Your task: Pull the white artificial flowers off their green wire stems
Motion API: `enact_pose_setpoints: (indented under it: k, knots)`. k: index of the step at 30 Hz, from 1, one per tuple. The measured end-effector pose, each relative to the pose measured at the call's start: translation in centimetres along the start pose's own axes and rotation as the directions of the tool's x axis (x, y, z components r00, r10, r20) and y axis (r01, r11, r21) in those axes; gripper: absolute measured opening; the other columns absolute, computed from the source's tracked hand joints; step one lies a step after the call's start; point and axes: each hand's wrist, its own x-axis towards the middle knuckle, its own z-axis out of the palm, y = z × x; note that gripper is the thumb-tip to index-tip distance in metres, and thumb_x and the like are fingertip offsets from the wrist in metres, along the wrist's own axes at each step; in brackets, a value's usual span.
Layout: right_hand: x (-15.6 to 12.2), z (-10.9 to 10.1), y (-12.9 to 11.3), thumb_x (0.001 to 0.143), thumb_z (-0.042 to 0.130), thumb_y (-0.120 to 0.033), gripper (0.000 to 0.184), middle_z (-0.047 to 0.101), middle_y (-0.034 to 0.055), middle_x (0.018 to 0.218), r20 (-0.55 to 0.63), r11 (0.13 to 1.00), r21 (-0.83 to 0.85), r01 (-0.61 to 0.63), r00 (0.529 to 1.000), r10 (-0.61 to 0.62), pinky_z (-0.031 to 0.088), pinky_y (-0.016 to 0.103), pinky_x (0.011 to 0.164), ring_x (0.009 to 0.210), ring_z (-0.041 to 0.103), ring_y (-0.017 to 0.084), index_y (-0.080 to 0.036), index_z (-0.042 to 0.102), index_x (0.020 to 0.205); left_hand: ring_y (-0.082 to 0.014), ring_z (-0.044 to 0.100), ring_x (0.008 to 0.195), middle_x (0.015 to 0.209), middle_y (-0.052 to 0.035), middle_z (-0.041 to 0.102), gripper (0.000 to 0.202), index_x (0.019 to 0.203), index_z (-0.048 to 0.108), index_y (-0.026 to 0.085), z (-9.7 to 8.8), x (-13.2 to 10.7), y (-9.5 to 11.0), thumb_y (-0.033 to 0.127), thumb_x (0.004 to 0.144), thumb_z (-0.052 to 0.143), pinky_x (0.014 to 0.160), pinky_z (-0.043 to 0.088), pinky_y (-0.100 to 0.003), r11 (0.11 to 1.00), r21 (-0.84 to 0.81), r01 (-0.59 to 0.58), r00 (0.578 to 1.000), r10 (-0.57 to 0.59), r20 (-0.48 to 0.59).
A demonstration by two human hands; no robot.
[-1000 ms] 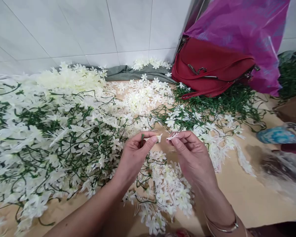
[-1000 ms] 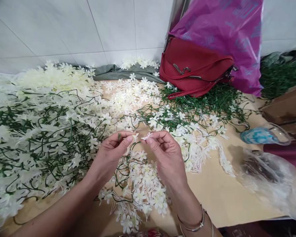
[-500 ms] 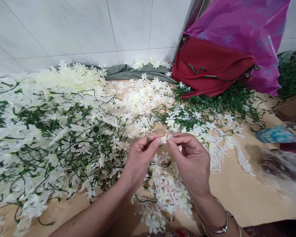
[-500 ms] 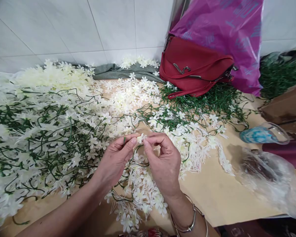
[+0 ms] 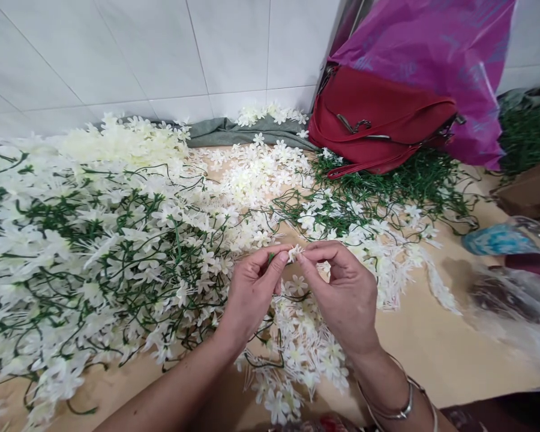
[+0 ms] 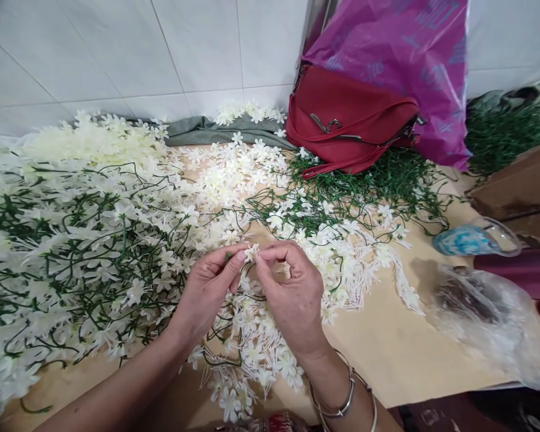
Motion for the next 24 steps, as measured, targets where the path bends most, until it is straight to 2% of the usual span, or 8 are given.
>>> enact_pose_setpoints:
  k: [6, 12, 20, 24]
  knots:
    - [0.02, 0.21, -0.02, 0.092, 0.070, -0.021, 0.009, 0.071, 0.0024, 0.091, 0.063, 0.996, -0.058, 0.061, 0.996, -0.057, 0.052, 0.036, 0.085, 0.088, 0.068, 0.020, -0.025, 0.068, 0.085, -0.0102, 0.047, 0.051, 0.058, 0.0048, 0.053, 0.027, 0.111, 0.078, 0.020, -0.09, 0.09, -0.25, 0.038, 0.095, 0.067, 0.050, 0.037, -0.022, 0.993, 0.103, -0.054, 0.999, 0.054, 0.001]
    - [0.13, 0.01, 0.25, 0.092, 0.072, -0.023, 0.007, 0.071, 0.0030, 0.092, 0.037, 0.998, -0.042, 0.040, 0.999, -0.039, 0.051, 0.037, 0.087, 0.091, 0.067, 0.021, -0.025, 0.068, 0.086, -0.0107, 0.049, 0.053, 0.057, 0.0050, 0.052, 0.027, 0.101, 0.079, 0.018, -0.17, 0.60, 0.28, 0.042, 0.093, 0.068, 0.054, 0.042, -0.023, 0.999, 0.022, -0.033, 0.998, 0.032, 0.051]
    - [0.61, 0.32, 0.27, 0.086, 0.076, -0.022, 0.008, 0.071, 0.0005, 0.083, 0.066, 0.987, 0.098, -0.131, 0.990, 0.125, 0.050, 0.033, 0.078, 0.083, 0.065, 0.018, -0.024, 0.069, 0.081, -0.0097, 0.048, 0.054, 0.064, 0.0033, 0.059, 0.024, 0.096, 0.078, 0.019, -0.54, 0.96, 0.09, 0.040, 0.085, 0.077, 0.053, 0.039, -0.022, 0.999, -0.026, -0.022, 0.999, 0.023, 0.033]
    - [0.91, 0.07, 0.22, 0.084, 0.079, -0.022, 0.008, 0.071, 0.0000, 0.083, 0.087, 0.974, 0.141, -0.176, 0.983, 0.165, 0.050, 0.031, 0.076, 0.080, 0.064, 0.016, -0.024, 0.071, 0.081, -0.0091, 0.046, 0.054, 0.062, 0.0050, 0.056, 0.023, 0.093, 0.075, 0.018, -0.59, 0.94, 0.14, 0.039, 0.085, 0.077, 0.053, 0.037, -0.021, 0.999, -0.036, -0.017, 0.999, 0.019, 0.044]
